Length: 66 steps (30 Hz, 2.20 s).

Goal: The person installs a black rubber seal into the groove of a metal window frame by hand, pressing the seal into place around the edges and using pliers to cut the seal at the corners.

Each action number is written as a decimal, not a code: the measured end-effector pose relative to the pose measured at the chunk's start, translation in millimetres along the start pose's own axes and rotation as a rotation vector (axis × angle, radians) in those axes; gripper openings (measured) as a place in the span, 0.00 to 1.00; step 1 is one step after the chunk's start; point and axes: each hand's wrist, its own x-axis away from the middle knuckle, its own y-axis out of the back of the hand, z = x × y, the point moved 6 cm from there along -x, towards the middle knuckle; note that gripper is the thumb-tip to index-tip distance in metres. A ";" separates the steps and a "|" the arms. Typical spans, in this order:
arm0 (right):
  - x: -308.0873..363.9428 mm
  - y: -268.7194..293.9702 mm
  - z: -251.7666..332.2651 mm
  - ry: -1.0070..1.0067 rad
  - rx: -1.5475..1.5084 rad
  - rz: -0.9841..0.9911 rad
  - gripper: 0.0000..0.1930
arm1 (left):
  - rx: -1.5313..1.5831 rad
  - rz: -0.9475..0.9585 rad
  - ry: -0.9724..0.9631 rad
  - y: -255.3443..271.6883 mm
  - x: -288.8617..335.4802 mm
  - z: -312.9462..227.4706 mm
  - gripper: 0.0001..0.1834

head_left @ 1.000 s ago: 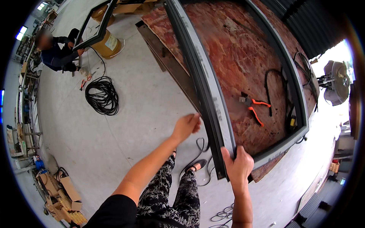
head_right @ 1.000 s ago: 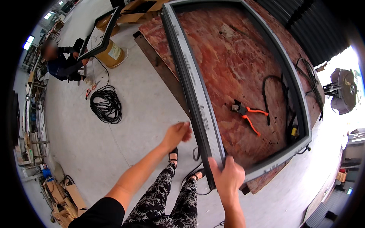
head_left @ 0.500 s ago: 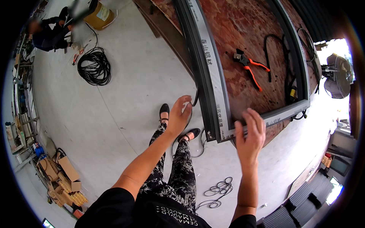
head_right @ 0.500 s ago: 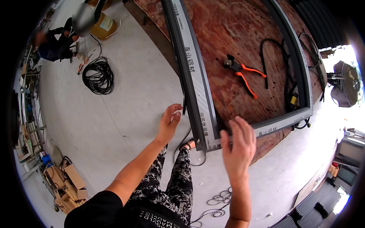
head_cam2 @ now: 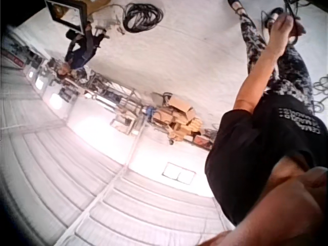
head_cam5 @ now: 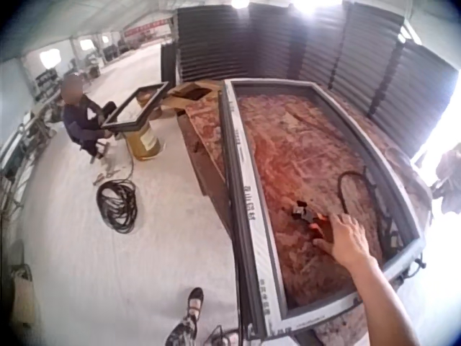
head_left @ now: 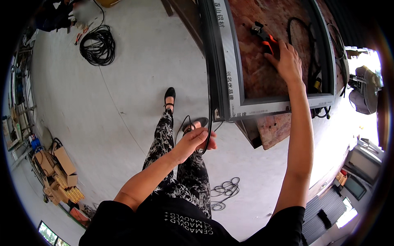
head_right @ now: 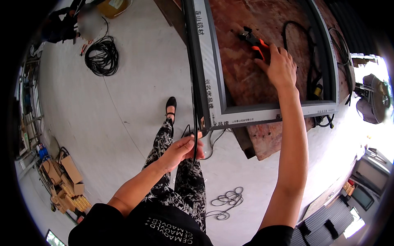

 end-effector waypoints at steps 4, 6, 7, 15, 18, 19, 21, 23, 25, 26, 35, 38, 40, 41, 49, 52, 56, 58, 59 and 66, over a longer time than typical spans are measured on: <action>1.0 -2.9 -1.9 -0.005 0.000 -0.015 0.34 | -0.028 -0.062 -0.115 -3.1 -9.9 2.7 0.19; 1.8 -2.9 -0.6 -0.023 0.009 0.004 0.33 | -0.005 -0.144 -0.116 -3.1 -12.0 6.4 0.18; 1.7 -3.0 1.8 -0.012 0.009 -0.008 0.33 | 0.029 -0.180 -0.125 -2.7 -12.1 7.3 0.18; 0.0 -2.9 3.5 0.037 0.019 -0.063 0.32 | -0.010 -0.287 -0.147 8.2 -20.5 3.4 0.18; -0.6 -1.0 4.3 0.038 0.033 -0.045 0.32 | -0.085 -0.308 -0.179 4.4 -21.6 4.2 0.16; -0.4 0.6 4.5 0.030 0.031 -0.041 0.32 | -0.068 -0.320 -0.177 2.8 -21.7 4.1 0.16; -1.0 2.7 5.9 0.029 0.029 -0.052 0.32 | -0.016 -0.333 -0.160 -1.2 -21.7 7.1 0.15; -3.2 2.3 10.2 -0.011 0.023 -0.006 0.33 | 0.011 -0.343 -0.169 -1.3 -19.3 9.1 0.16; -7.8 3.9 13.7 -0.022 0.034 0.024 0.34 | 0.042 -0.382 -0.205 -0.4 -21.4 15.4 0.16; -3.9 -0.7 12.6 -0.011 0.040 0.031 0.34 | 0.071 -0.417 -0.230 0.9 -19.1 25.8 0.16; -1.5 3.9 11.6 -0.024 0.000 -0.012 0.35 | 0.208 -0.526 -0.221 -18.8 -20.1 21.8 0.16; -1.4 8.3 12.9 -0.042 -0.026 0.005 0.35 | 0.231 -0.565 -0.251 -23.1 -27.2 22.2 0.17; 0.1 9.7 12.9 -0.046 -0.038 0.009 0.35 | 0.263 -0.600 -0.288 -26.9 -29.1 29.3 0.17; 0.1 10.3 12.4 -0.050 -0.043 0.012 0.35 | 0.269 -0.611 -0.321 -26.0 -30.6 29.1 0.17; 3.2 16.1 24.1 -0.014 0.053 0.082 0.29 | 0.240 -0.680 -0.386 -16.9 -22.3 30.2 0.13; 4.4 27.0 15.6 -0.011 -0.138 -0.170 0.23 | 0.225 -0.662 -0.404 -19.6 -20.2 22.0 0.14; 30.5 60.5 -1.3 -0.311 -1.530 -0.044 0.19 | 0.136 -0.715 -0.339 -22.6 -19.1 20.2 0.13; 60.4 80.5 13.6 -0.056 -1.833 0.222 0.30 | 0.170 -0.701 -0.365 -20.7 -19.7 21.7 0.13; 79.5 83.4 25.4 0.046 -1.822 0.397 0.30 | 0.169 -0.703 -0.364 -20.7 -17.6 21.3 0.13; 209.7 33.9 65.4 0.076 -1.214 1.023 0.18 | 0.101 -0.720 -0.322 -22.2 -20.4 19.3 0.11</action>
